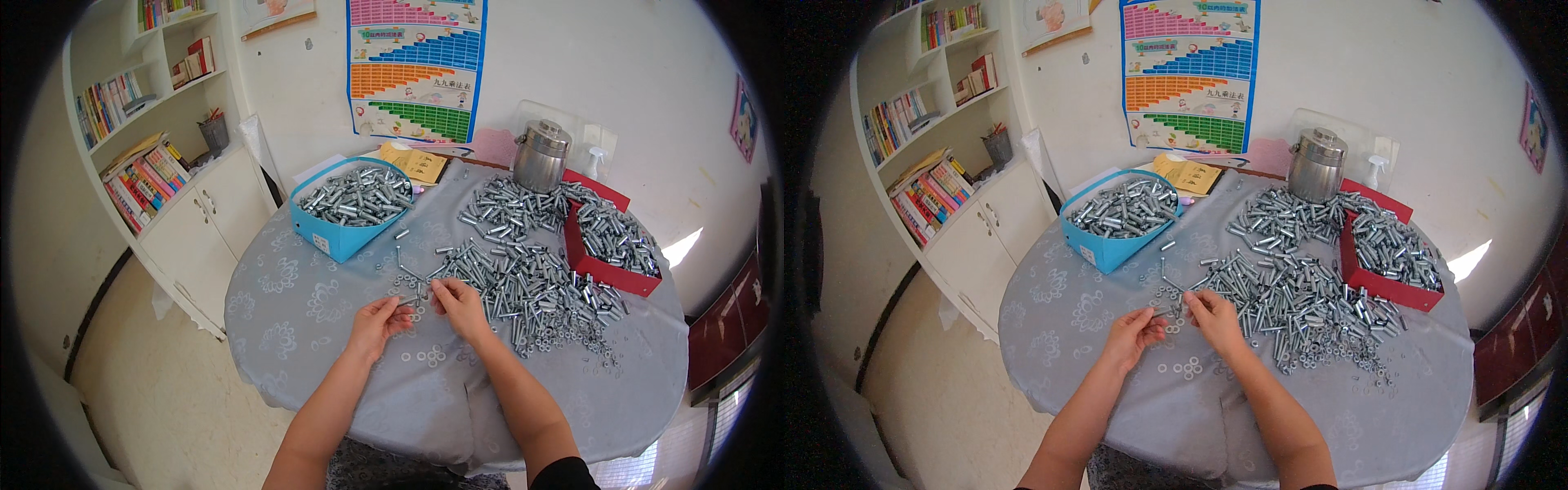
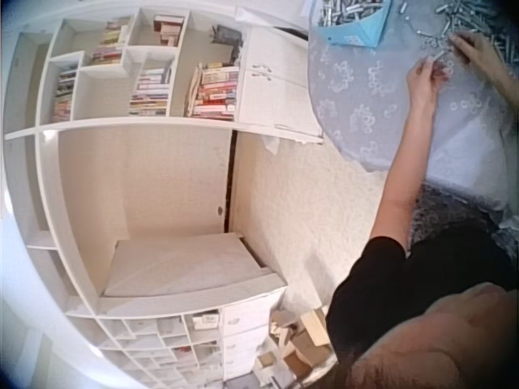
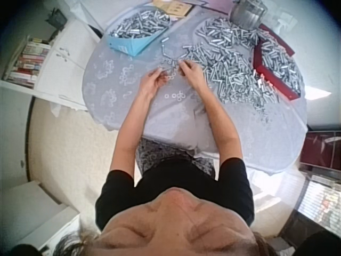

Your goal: The person sits at a table covered with a grey cloth and assembles metal fasteners by hand. They pick up bolts and washers from a large pile, thread the washers onto the bolts, and place the completed assemblies into a blue plastic bin.

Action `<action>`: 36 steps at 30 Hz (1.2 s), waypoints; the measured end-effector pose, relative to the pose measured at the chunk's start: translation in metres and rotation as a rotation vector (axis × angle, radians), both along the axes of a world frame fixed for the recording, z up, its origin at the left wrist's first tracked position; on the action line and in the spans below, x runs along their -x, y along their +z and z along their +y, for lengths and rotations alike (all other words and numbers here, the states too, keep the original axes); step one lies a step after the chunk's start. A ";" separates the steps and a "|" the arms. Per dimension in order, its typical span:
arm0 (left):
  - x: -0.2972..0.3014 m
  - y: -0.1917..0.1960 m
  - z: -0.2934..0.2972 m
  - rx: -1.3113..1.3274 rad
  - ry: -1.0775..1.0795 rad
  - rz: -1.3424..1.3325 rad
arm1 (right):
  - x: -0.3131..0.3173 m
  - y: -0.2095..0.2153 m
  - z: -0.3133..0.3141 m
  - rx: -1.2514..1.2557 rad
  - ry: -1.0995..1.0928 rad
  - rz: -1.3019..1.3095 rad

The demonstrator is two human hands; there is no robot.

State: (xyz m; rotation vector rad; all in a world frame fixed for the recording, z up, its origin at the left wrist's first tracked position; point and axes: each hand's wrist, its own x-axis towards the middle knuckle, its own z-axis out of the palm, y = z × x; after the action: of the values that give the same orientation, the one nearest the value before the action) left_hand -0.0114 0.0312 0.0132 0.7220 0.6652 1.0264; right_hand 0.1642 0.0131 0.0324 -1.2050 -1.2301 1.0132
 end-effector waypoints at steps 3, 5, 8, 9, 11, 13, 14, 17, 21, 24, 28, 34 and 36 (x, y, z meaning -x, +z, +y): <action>0.001 -0.001 0.002 0.026 0.043 -0.008 | 0.003 0.004 -0.001 -0.013 0.061 -0.001; 0.001 0.000 0.002 0.033 0.066 -0.013 | -0.004 0.004 -0.003 0.133 0.124 -0.117; 0.000 0.003 0.000 0.046 0.077 0.002 | -0.001 -0.002 -0.001 -0.029 0.056 -0.084; 0.000 0.002 0.001 0.047 0.082 -0.001 | -0.001 -0.001 -0.001 -0.021 0.081 -0.061; 0.001 0.000 0.001 0.046 0.089 -0.008 | -0.001 0.002 -0.003 -0.005 0.128 -0.014; 0.001 -0.001 0.003 0.044 0.096 -0.015 | -0.004 -0.002 -0.001 0.025 0.125 -0.016; 0.002 -0.002 0.003 0.044 0.100 -0.017 | -0.003 -0.001 -0.002 0.041 0.124 -0.016; 0.001 -0.002 0.003 0.044 0.107 -0.006 | 0.004 0.009 -0.006 -0.027 0.131 -0.001; 0.001 -0.002 0.004 0.044 0.110 -0.010 | -0.001 0.003 -0.003 0.042 0.148 -0.014; 0.001 -0.003 0.004 0.043 0.113 -0.011 | 0.001 0.005 -0.004 0.007 0.132 -0.029; 0.001 -0.001 0.003 0.046 0.113 -0.007 | 0.001 0.002 -0.003 0.002 0.128 -0.047; 0.001 -0.001 0.002 0.042 0.104 -0.011 | 0.002 0.004 -0.004 0.008 0.119 -0.086; 0.001 -0.002 0.003 0.037 0.088 -0.004 | 0.004 0.004 -0.005 -0.069 0.102 -0.126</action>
State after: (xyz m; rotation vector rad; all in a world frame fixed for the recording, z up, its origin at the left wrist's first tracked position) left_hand -0.0125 0.0338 0.0115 0.6625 0.7160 1.0933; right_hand 0.1604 0.0080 0.0367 -1.1766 -1.4261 0.9720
